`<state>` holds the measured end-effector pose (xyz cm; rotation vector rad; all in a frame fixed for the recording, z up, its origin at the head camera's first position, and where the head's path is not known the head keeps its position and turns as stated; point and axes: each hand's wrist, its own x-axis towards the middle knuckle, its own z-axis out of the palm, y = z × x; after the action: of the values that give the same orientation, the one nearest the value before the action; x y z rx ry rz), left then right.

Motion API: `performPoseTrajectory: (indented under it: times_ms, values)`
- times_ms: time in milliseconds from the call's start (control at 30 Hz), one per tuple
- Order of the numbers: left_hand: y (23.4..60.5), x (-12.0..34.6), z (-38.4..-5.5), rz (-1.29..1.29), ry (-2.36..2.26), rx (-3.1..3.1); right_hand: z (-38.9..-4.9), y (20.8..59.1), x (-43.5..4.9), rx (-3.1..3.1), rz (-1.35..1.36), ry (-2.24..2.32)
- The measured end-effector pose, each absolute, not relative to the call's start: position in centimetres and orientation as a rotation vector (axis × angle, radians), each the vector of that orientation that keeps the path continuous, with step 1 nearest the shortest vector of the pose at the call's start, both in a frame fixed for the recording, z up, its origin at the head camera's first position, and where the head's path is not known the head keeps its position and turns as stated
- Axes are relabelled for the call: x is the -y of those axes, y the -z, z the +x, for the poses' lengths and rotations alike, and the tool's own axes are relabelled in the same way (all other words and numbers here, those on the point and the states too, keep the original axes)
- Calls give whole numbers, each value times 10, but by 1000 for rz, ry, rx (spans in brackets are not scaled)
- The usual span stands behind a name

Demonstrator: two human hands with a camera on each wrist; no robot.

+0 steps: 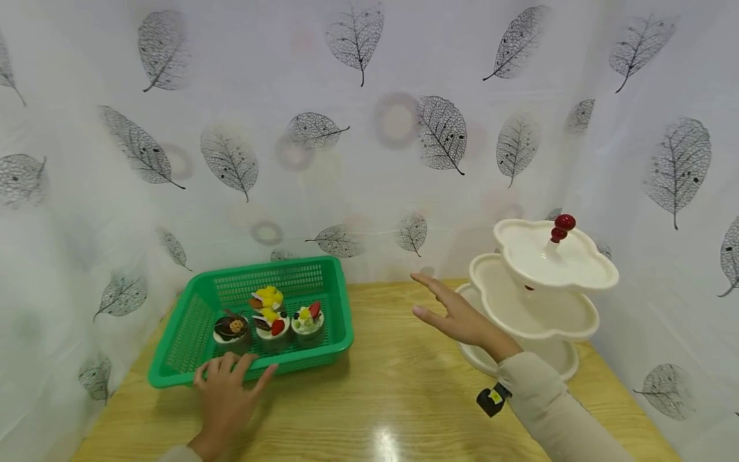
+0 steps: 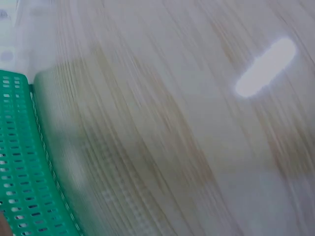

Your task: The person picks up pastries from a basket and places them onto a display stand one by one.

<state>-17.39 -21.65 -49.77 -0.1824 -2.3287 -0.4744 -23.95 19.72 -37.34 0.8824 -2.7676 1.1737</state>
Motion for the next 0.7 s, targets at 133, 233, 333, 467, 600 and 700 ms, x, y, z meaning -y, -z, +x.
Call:
performPoseTrajectory:
  times_ms: [133,233,333,467,600,700]
  values:
    - [499,193,-175,-194,495,2342,-239,373,-200,2775,874,-1175]
    - [501,177,-175,-209,494,2341,-240,374,-202,2775,870,-1166]
    - [502,162,-175,-236,489,2324,-240,375,-206,2763,875,-1160]
    - [503,143,-176,-281,499,2306,-240,377,-211,2734,886,-1199]
    - [502,124,-177,-313,512,2322,-239,378,-215,2709,869,-1233]
    - [500,110,-176,-324,507,2346,-238,380,-217,2702,831,-1245]
